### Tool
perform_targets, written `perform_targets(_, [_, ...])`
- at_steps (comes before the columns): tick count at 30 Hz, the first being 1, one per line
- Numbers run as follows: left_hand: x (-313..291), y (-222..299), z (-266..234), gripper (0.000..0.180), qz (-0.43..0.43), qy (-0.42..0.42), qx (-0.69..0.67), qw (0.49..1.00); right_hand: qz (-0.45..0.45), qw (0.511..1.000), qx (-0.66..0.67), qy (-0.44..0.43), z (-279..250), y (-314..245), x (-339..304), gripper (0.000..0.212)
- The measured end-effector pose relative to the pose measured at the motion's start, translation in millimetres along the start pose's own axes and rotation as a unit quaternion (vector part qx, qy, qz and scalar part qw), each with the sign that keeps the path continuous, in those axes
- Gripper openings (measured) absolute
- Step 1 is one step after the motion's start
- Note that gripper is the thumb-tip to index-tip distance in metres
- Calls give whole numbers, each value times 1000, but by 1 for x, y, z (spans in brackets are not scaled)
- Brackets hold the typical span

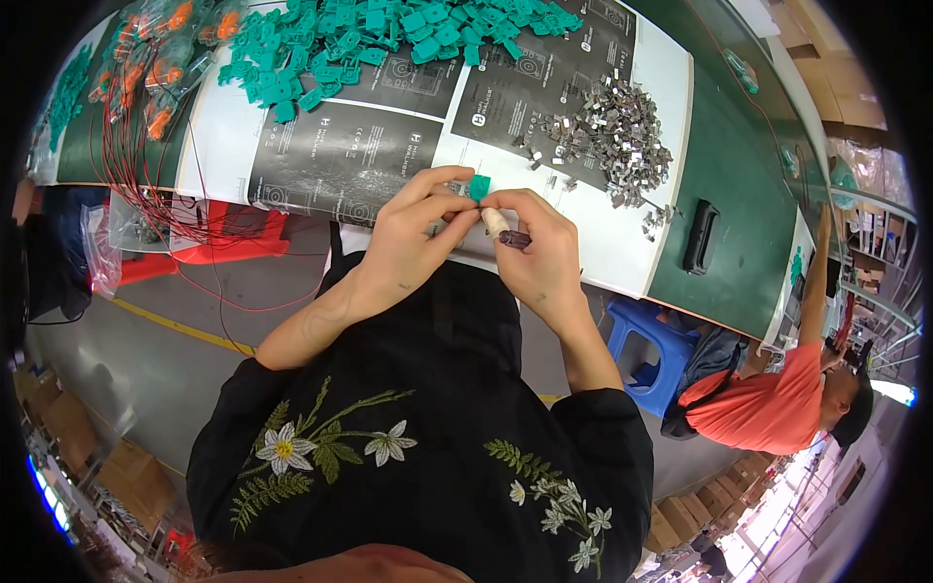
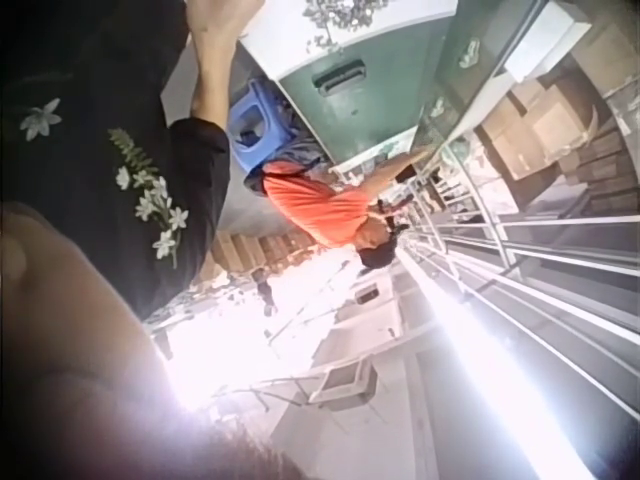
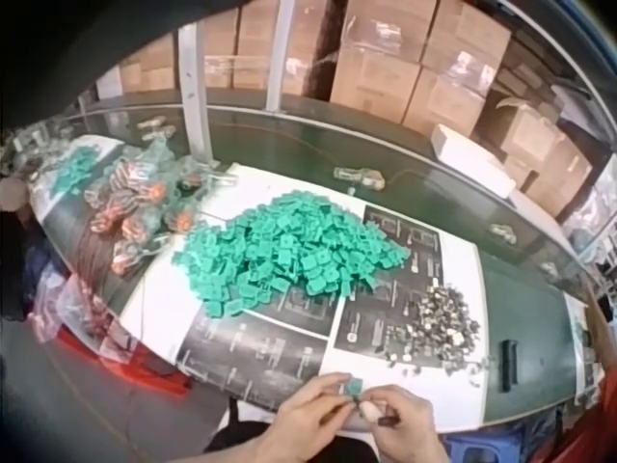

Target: Assembling small green plastic leaf components onto thin wire stems at a factory workstation.

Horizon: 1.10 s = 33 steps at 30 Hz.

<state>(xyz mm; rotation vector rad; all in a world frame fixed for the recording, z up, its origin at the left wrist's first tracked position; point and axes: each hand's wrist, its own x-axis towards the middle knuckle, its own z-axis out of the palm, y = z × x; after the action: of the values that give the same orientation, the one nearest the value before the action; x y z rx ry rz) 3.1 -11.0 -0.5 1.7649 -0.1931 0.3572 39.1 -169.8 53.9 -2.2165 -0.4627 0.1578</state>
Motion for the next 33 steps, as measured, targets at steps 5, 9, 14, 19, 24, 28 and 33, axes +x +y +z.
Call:
perform_targets(5, [5, 1, -5, 18, -40, -23, -87, 995, 87, 989, 102, -62, -9, 0, 7, 18])
perform_targets(9, [10, 3, -6, 25, -19, -39, -82, 996, 90, 983, 133, -92, -12, -3, 11, 16])
perform_targets(14, [11, 3, -3, 27, -12, -41, -71, 997, -70, 997, -9, 5, -2, -6, 4, 14])
perform_targets(19, [11, 5, -6, 25, -19, -56, -60, 996, -93, 995, 2, 32, 2, 3, 2, 11])
perform_targets(24, [11, 4, -6, 23, -33, -53, -64, 996, -79, 996, -8, 29, 0, 4, 0, 12])
perform_targets(28, [12, 2, -8, 18, -18, -52, -51, 997, -76, 997, -29, 10, -2, 4, 1, 13])
perform_targets(33, [15, 0, -11, 12, -1, -74, -38, 997, -51, 998, -19, -40, -12, 1, 5, 13])
